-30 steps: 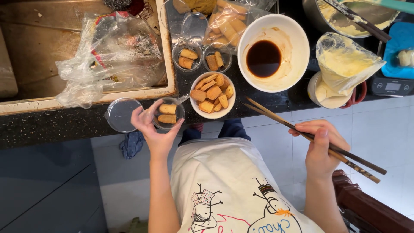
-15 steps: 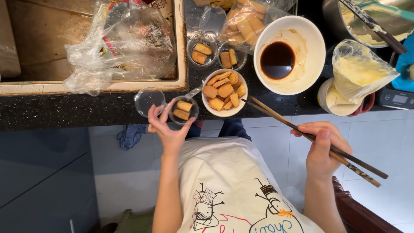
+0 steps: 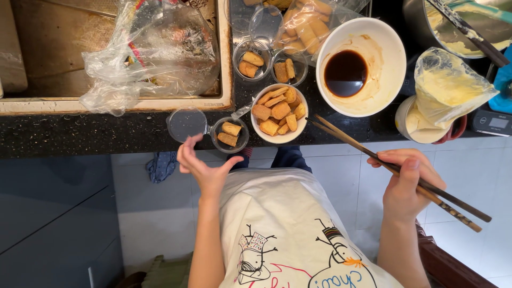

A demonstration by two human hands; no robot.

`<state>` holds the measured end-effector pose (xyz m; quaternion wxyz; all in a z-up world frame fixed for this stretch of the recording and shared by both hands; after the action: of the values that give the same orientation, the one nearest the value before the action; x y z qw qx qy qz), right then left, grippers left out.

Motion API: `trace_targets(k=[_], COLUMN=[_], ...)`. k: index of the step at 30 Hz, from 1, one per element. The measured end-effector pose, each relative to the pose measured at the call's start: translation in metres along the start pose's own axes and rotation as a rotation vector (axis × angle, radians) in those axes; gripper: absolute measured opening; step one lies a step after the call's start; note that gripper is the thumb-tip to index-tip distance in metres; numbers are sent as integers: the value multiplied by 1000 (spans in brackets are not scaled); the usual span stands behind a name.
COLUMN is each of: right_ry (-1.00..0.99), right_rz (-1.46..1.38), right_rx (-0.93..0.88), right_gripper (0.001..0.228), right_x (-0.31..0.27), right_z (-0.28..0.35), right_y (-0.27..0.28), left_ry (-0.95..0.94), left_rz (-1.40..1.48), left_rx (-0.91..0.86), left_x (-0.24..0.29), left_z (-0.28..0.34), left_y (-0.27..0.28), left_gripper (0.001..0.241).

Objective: Dipping biscuits into coffee and placing them into small plastic cups to assemble individual desserts.

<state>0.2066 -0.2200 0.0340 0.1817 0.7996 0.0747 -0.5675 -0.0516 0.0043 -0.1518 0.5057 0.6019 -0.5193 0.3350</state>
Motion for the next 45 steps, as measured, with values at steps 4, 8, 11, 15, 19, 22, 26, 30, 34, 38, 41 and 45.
trace_targets(k=[4,8,11,15,19,22,26,30,34,38,41,45], right_ry=[10,4,14,-3,-25,-14,-43,-49,-32,-20,-119,-376], right_rz=[-23,-42,-72,-89,-81,-74,-47,-25,-23,-194,-294,-188], right_rx=[2,43,106,275,478,611,753,771,719,640,522,407], right_gripper=[49,51,52,56,60,64,70,75,75,71,69,54], right_x=[3,0,3,7,15,19,36,68,83,91,99,130], right_z=[0,6,10,34,64,74,79,83,63,18,-24,-106], right_y=[3,10,19,52,86,120,187,272,368,461,511,548], left_ry=[-84,-291,-441,-571,-660,-774,-757,-817,-795,-769,-724,-594], left_rz=[-375,-381,-246,148,430,411,452,394,424,321,274,247], left_rx=[-5,122,208,234,79,-124,-367,-569,-603,-669,-680,-703], left_x=[6,36,77,128,172,200,243,293,337,377,397,422], left_z=[-5,-20,-41,-48,-30,-4,49,117,199,260,288,302], left_y=[41,68,57,1,-64,-112,-170,-233,-296,-353,-383,-434], left_gripper=[102,71,64,60,62,54,52,51,48,42,38,33])
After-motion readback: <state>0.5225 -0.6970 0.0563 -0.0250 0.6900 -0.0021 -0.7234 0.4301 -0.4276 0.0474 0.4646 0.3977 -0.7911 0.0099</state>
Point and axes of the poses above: each hand's wrist, its own z-axis away from the middle knuckle, its own y-axis out of the back of the hand, x = y × z, the point moved 1 cm from there along -z, towards the middle knuckle, and after that the axes turned 9 degrees about x, right-handed, at the moved point
